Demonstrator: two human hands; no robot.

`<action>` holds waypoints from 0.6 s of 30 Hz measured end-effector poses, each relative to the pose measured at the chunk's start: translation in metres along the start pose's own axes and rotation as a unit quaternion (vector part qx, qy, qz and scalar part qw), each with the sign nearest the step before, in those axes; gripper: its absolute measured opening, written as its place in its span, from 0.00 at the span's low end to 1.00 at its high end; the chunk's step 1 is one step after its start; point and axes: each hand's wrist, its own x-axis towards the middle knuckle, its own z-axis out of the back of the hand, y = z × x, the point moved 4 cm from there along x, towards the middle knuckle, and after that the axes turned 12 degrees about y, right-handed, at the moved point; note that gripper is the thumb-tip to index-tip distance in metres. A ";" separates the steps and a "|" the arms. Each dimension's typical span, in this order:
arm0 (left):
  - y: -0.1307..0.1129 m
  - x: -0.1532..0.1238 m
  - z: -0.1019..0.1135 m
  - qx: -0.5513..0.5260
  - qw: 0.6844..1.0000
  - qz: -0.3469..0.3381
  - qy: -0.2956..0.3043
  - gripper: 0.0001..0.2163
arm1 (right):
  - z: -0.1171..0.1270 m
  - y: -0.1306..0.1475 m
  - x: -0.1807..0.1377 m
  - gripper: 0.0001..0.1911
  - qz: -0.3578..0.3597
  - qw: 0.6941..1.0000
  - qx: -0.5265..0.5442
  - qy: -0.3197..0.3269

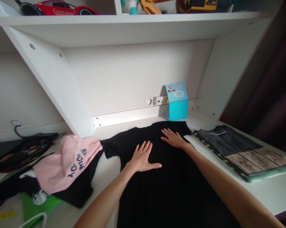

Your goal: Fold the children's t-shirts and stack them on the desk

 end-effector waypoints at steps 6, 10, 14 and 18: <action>-0.002 0.000 0.000 -0.014 1.000 -0.011 0.021 0.48 | 0.027 -0.022 0.017 0.31 -0.118 0.993 0.006 -0.027; 0.041 0.000 0.020 -0.032 0.999 0.028 -0.023 0.36 | 0.035 0.025 -0.017 0.31 -0.088 0.994 -0.018 -0.058; 0.134 -0.012 0.049 -0.017 0.961 0.271 -0.050 0.29 | -0.004 0.114 -0.112 0.28 0.217 0.973 -0.053 -0.057; 0.190 -0.025 0.066 -0.043 0.941 0.335 0.001 0.29 | -0.085 0.200 -0.194 0.16 0.418 0.887 -0.057 -0.188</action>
